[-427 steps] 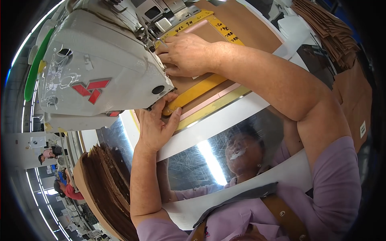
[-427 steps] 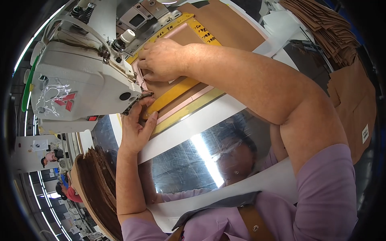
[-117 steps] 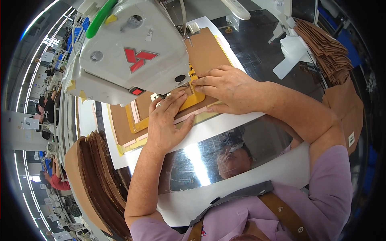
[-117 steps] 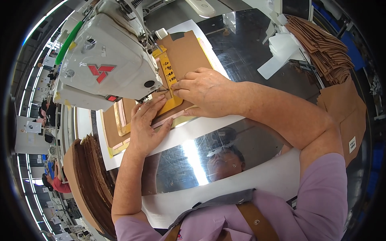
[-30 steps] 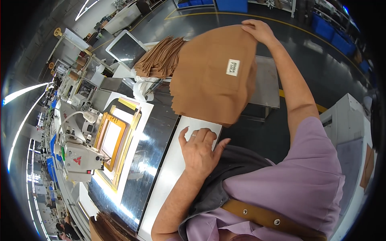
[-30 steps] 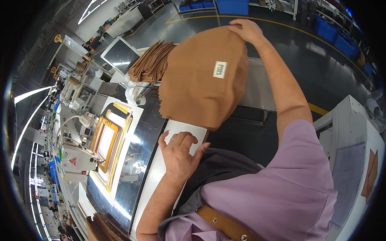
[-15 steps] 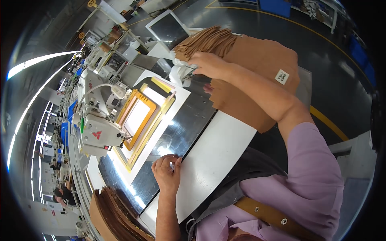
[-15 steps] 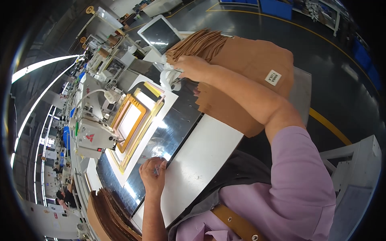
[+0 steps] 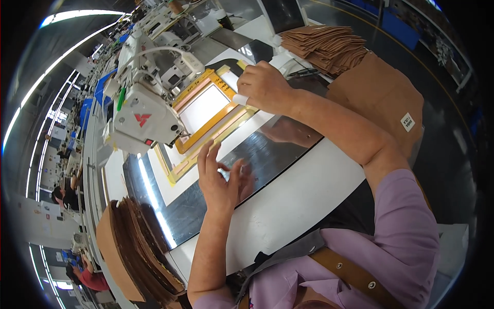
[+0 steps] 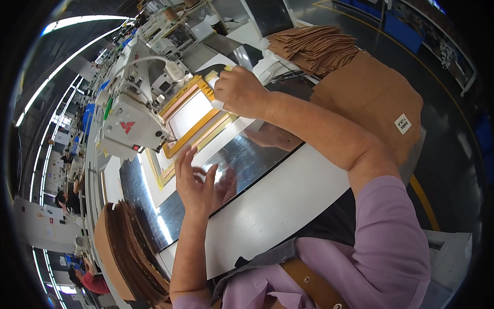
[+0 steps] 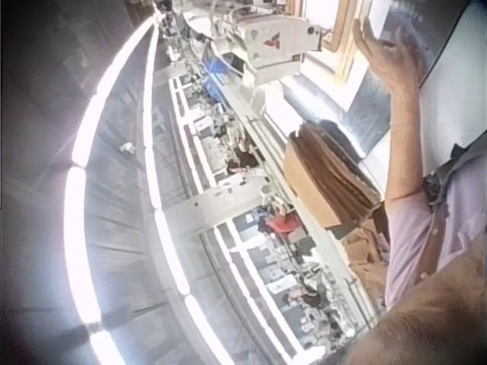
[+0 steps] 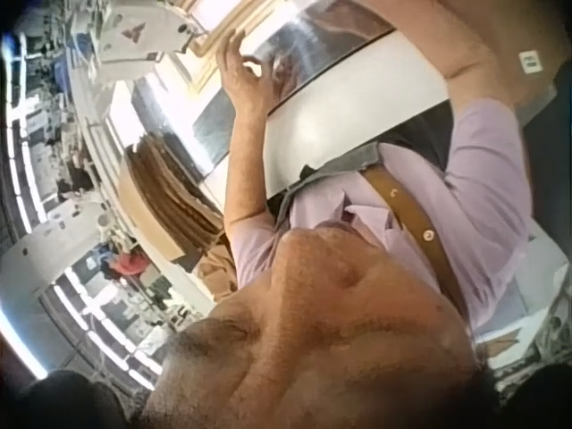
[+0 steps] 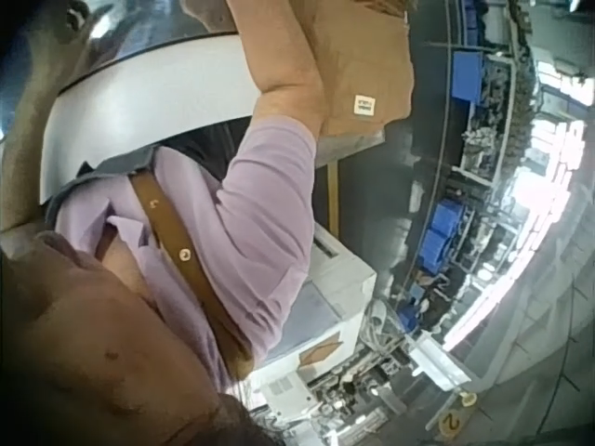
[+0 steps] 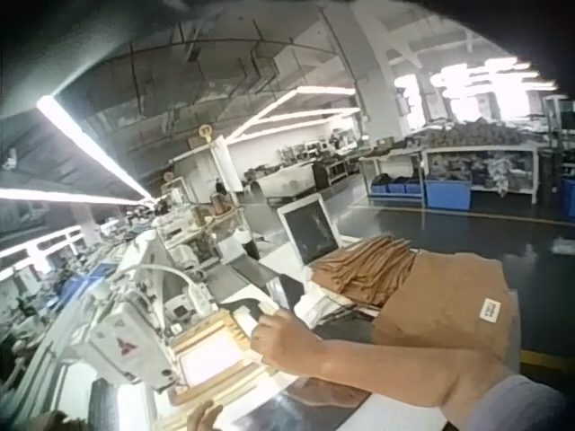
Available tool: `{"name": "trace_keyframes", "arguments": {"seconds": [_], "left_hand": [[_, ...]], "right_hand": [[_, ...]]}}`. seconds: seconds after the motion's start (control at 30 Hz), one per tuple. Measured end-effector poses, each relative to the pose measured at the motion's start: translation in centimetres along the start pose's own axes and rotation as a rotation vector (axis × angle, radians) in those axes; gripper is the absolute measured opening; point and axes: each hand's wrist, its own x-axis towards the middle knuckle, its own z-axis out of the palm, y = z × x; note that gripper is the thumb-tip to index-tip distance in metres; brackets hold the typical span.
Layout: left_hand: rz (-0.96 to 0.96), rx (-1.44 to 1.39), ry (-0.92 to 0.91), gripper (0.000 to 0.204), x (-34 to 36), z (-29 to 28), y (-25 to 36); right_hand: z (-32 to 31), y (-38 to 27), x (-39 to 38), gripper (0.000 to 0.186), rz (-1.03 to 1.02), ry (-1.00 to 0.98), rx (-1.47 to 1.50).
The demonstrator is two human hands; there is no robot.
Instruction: Operate an industrial programmable sewing machine to stitch leather components.
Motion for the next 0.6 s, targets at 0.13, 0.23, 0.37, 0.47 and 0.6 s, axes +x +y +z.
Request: {"name": "trace_keyframes", "arguments": {"seconds": [0.13, 0.23, 0.37, 0.47, 0.6], "left_hand": [[-0.041, -0.011, 0.151, 0.057, 3.4, 3.5, -0.7], [-0.034, 0.223, 0.144, 0.045, 4.1, 3.0, -3.6], [0.132, 0.414, 0.149, 0.018, 3.4, 1.3, -8.2], [0.228, 0.603, 0.097, 0.014, 3.0, -0.6, -10.4], [0.41, 0.705, 0.0, 0.019, 3.3, -2.3, -12.1]], "right_hand": [[1.6, -5.3, 1.3, 0.018, -0.087, 0.027, 0.127], [2.5, -6.2, 1.6, 0.015, -0.126, -0.024, 0.139], [4.9, -5.1, 0.0, 0.009, -0.153, -0.037, 0.141], [5.1, -5.0, -0.5, 0.018, -0.198, -0.015, 0.081], [5.1, -4.4, -1.0, 0.024, -0.231, -0.074, 0.099]]}}
